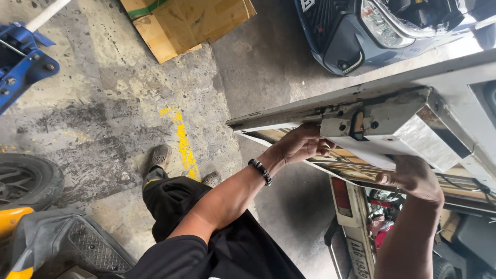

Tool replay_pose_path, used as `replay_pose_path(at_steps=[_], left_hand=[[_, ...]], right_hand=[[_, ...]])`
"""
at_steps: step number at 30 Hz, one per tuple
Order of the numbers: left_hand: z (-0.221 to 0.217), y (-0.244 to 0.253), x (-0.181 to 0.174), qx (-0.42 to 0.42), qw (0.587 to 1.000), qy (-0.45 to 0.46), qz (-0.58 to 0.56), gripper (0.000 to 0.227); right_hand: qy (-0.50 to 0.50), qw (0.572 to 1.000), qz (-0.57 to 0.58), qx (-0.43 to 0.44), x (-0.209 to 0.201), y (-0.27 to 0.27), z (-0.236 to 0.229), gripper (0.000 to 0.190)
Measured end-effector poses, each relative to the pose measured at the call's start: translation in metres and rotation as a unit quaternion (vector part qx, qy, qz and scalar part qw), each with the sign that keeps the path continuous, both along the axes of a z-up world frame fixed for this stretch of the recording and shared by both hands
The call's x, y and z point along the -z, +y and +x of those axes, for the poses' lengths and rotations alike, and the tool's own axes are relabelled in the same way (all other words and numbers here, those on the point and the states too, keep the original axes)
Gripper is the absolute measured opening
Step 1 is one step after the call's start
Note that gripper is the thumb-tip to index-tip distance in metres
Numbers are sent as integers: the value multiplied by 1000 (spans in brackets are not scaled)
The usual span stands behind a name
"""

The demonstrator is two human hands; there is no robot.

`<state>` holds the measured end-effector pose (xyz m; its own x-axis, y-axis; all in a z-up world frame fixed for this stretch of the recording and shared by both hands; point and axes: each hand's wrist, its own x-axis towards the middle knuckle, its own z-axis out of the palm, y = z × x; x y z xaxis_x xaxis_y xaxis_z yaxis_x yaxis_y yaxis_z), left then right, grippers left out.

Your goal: Repairing and installing a door latch mechanism in a vehicle door.

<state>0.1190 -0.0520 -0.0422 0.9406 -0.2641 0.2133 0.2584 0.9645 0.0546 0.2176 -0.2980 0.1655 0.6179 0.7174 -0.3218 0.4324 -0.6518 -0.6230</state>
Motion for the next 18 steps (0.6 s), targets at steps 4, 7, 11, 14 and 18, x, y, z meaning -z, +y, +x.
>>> replay_pose_path(at_steps=[4, 7, 11, 14, 18], left_hand=[[0, -4, 3, 3, 1000, 0, -21, 25], [-3, -6, 3, 10, 999, 24, -43, 23], [-2, -2, -2, 39, 988, -27, -147, 24], [-3, 4, -8, 46, 981, -49, -182, 40], [0, -1, 0, 32, 990, -32, -132, 54]], right_hand=[[141, 979, 130, 73, -7, 22, -16, 102], [144, 979, 102, 99, -5, 12, -15, 101], [136, 979, 89, 124, -4, 13, -14, 99], [129, 980, 103, 109, -2, 12, -14, 98], [146, 973, 161, 78, 1, -2, -11, 98]])
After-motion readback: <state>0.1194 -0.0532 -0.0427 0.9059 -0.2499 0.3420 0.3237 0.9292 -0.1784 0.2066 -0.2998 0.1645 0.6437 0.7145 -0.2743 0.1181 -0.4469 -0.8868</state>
